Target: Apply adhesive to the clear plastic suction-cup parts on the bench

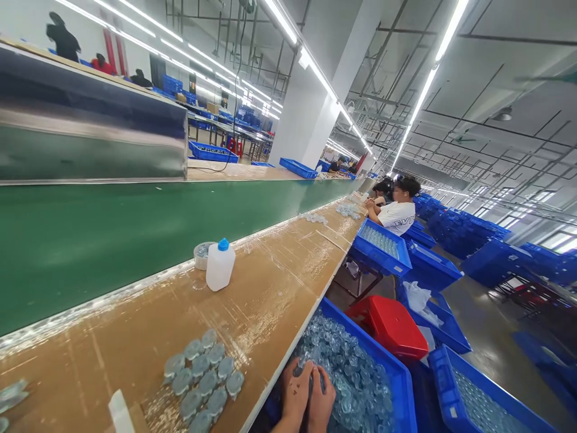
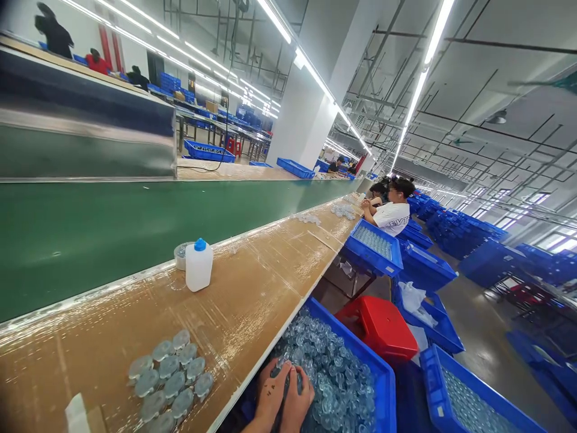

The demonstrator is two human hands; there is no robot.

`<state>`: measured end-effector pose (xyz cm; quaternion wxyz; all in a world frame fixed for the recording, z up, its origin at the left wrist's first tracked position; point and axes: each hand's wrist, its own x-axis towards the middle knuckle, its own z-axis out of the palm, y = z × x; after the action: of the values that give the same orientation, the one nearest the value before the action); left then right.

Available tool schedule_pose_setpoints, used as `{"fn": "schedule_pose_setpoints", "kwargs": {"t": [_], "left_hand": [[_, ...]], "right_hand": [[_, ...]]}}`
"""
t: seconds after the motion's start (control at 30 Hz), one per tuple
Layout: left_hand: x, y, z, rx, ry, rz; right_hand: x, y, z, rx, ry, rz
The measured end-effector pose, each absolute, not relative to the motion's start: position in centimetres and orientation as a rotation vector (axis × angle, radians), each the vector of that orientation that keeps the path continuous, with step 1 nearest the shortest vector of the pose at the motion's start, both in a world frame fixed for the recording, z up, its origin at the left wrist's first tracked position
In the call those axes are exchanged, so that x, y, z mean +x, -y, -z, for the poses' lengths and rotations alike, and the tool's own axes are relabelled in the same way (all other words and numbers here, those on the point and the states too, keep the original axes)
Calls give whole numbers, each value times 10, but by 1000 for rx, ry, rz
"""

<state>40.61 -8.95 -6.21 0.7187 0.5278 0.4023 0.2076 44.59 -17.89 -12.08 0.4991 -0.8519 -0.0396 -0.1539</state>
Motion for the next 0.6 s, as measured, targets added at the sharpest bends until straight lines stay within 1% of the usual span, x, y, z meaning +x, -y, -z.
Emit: {"fn": "schedule_pose_setpoints", "kwargs": {"t": [0.2,0.4,0.6], "left_hand": [[399,98,7,1176,-765,-584],[400,103,-46,1122,-725,-685],[375,95,-91,1110,-597,-783]], "right_hand": [[448,187,77,-2026,74,554],[442,173,18,-1946,165,682],[429,158,-24,-1919,292,802]]}}
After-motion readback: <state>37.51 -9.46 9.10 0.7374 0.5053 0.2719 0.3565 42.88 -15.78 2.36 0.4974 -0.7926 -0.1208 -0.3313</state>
